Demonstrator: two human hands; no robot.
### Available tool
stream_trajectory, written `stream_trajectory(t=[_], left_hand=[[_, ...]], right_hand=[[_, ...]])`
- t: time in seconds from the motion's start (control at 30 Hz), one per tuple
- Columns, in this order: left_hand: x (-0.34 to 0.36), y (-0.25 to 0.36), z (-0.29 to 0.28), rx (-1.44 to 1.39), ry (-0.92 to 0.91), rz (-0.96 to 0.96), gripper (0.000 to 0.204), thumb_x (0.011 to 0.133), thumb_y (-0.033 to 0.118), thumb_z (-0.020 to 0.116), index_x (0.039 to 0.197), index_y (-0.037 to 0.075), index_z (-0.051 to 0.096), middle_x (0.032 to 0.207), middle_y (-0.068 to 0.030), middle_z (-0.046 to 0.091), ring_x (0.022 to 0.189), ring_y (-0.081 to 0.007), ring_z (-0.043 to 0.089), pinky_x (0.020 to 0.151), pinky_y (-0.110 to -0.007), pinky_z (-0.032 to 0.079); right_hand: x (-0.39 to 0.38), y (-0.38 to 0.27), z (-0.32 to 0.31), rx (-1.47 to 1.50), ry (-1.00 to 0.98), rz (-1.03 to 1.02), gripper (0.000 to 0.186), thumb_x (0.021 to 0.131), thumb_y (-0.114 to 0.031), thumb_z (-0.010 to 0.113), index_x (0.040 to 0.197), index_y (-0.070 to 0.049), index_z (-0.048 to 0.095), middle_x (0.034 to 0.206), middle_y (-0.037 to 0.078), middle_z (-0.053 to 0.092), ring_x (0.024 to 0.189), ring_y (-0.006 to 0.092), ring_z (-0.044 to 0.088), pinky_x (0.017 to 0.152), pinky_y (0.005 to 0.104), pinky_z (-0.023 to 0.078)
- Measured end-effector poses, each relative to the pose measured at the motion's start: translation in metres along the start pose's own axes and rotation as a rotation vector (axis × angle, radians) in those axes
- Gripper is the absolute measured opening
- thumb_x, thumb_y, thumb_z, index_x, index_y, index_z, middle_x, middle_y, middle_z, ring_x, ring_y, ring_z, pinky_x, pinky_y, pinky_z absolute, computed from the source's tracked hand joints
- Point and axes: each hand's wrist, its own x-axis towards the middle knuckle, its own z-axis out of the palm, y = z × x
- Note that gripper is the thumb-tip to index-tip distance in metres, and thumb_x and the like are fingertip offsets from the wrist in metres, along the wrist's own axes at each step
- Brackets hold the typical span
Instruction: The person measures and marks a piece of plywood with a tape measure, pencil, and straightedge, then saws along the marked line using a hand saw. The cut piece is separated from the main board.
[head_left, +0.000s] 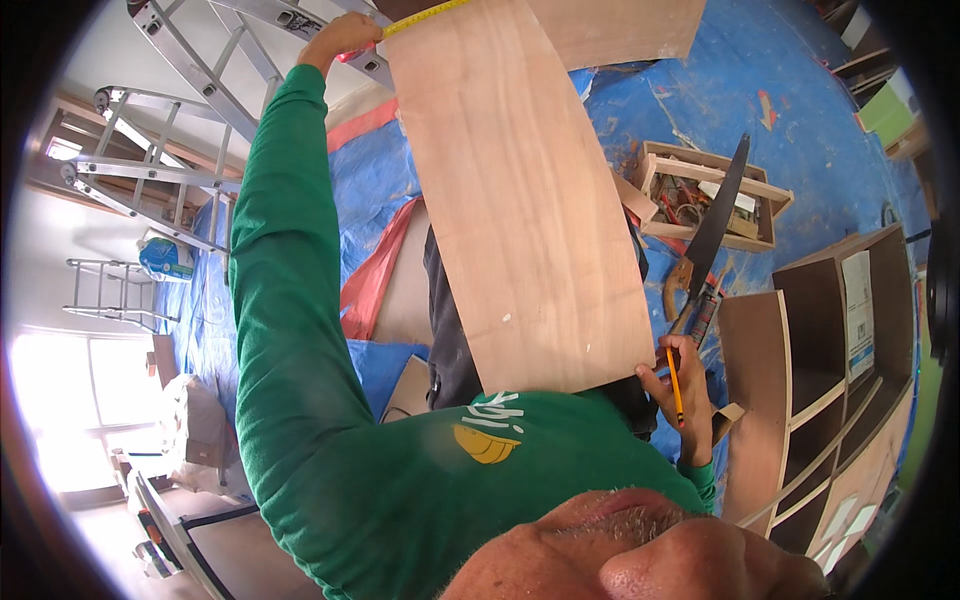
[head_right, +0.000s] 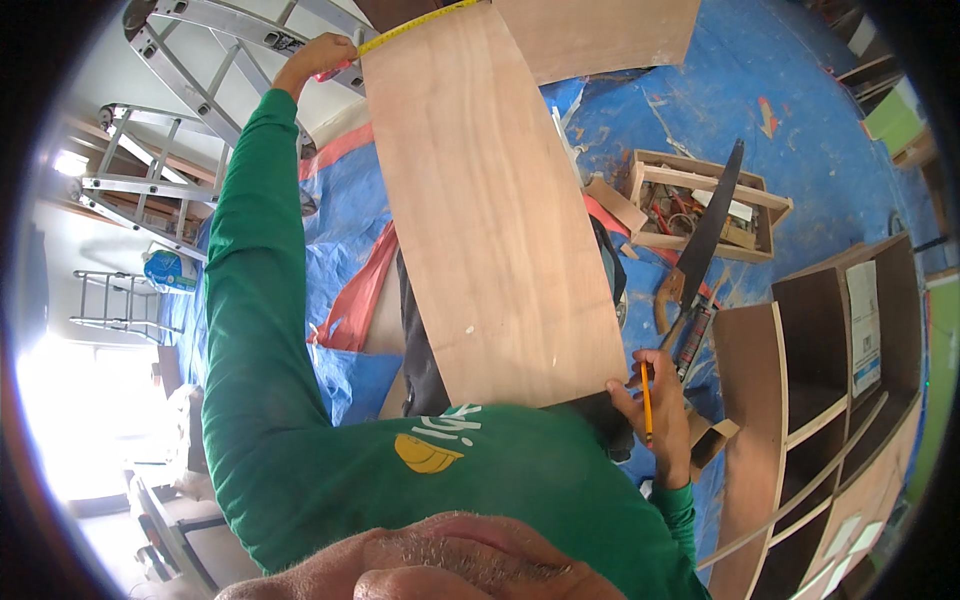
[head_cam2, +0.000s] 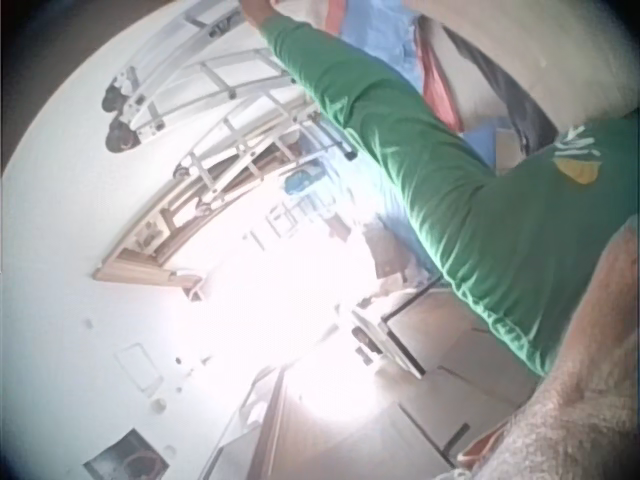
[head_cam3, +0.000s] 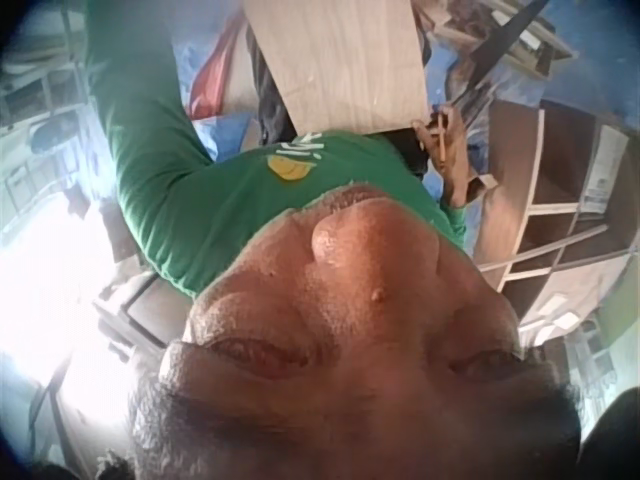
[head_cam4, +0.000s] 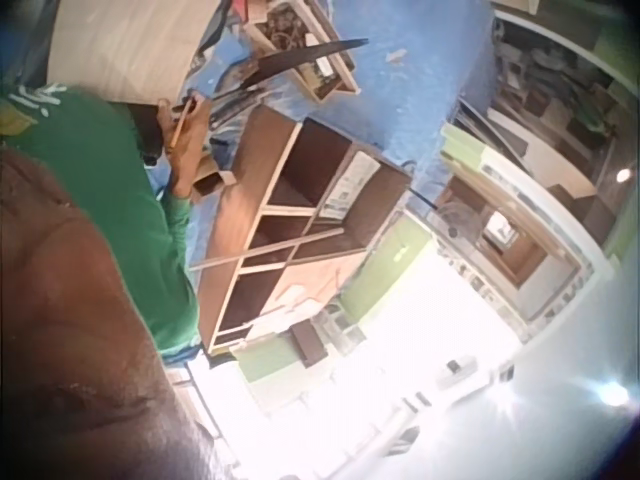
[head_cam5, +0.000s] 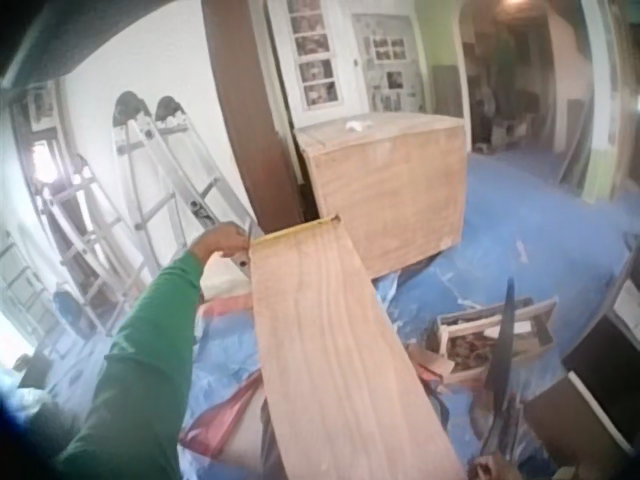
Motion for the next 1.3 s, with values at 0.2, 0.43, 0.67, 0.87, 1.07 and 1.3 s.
stream_trajectory(t=[0.2, 0.43, 0.67, 0.87, 1.07, 1.3], left_hand=[[0.008, 0.015, -0.004, 0.029, 0.112, 0.048, 0.032, 0.088, 0.035, 0.064, 0.084, 0.004, 0.07, 0.069, -0.0054, 0.066, 0.055, -0.0181, 0.062, 0.052, -0.038, 0.049], [0.01, 0.042, -0.011, 0.271, 0.273, 0.097, 0.037, 0.093, 0.042, 0.056, 0.103, 0.013, 0.077, 0.09, -0.0094, 0.077, 0.081, -0.031, 0.075, 0.078, -0.046, 0.059], [-0.021, 0.087, -0.036, 0.273, 0.037, -0.119, 0.103, 0.086, 0.056, 0.081, 0.17, 0.018, 0.033, 0.161, -0.0248, 0.051, 0.146, -0.0415, 0.053, 0.121, -0.045, 0.044], [-0.029, 0.05, -0.014, 0.165, 0.502, -0.023, 0.044, 0.096, 0.046, 0.055, 0.121, 0.019, 0.078, 0.115, -0.0122, 0.079, 0.113, -0.0375, 0.073, 0.099, -0.052, 0.056], [-0.028, 0.033, -0.033, 0.164, 0.5, -0.07, 0.045, 0.096, 0.046, 0.055, 0.124, 0.021, 0.079, 0.116, -0.0134, 0.079, 0.112, -0.0391, 0.073, 0.1, -0.051, 0.056], [-0.047, 0.031, -0.044, 0.183, 0.521, -0.04, 0.043, 0.096, 0.046, 0.055, 0.12, 0.02, 0.079, 0.112, -0.0131, 0.079, 0.108, -0.0397, 0.073, 0.098, -0.051, 0.056]], right_hand=[[0.006, 0.0, -0.013, -0.051, -0.086, 0.033, 0.056, 0.085, -0.02, 0.09, 0.126, 0.002, 0.058, 0.107, 0.016, 0.066, 0.091, 0.0226, 0.07, 0.075, 0.0382, 0.058], [0.04, -0.064, -0.053, -0.229, -0.191, -0.065, 0.049, 0.089, -0.024, 0.086, 0.123, -0.001, 0.061, 0.105, 0.013, 0.065, 0.091, 0.0206, 0.066, 0.083, 0.0356, 0.055], [0.141, -0.185, -0.078, 0.013, 0.033, -0.559, 0.033, 0.106, -0.019, 0.06, 0.133, -0.002, 0.064, 0.104, 0.007, 0.066, 0.095, 0.0145, 0.061, 0.086, 0.0315, 0.052], [0.327, -0.281, -0.035, -0.017, 0.052, -0.919, 0.034, 0.109, -0.031, 0.062, 0.124, -0.003, 0.07, 0.114, 0.006, 0.075, 0.106, 0.0138, 0.07, 0.097, 0.0331, 0.054], [0.468, -0.329, 0.015, 0.252, 0.018, -0.956, 0.019, 0.1, -0.023, 0.075, 0.097, -0.005, 0.071, 0.081, 0.002, 0.069, 0.072, 0.009, 0.062, 0.064, 0.0281, 0.05], [0.498, -0.347, 0.03, 0.137, 0.061, -0.952, 0.02, 0.097, -0.022, 0.077, 0.093, -0.003, 0.071, 0.075, 0.003, 0.067, 0.069, 0.013, 0.062, 0.063, 0.0326, 0.05]])
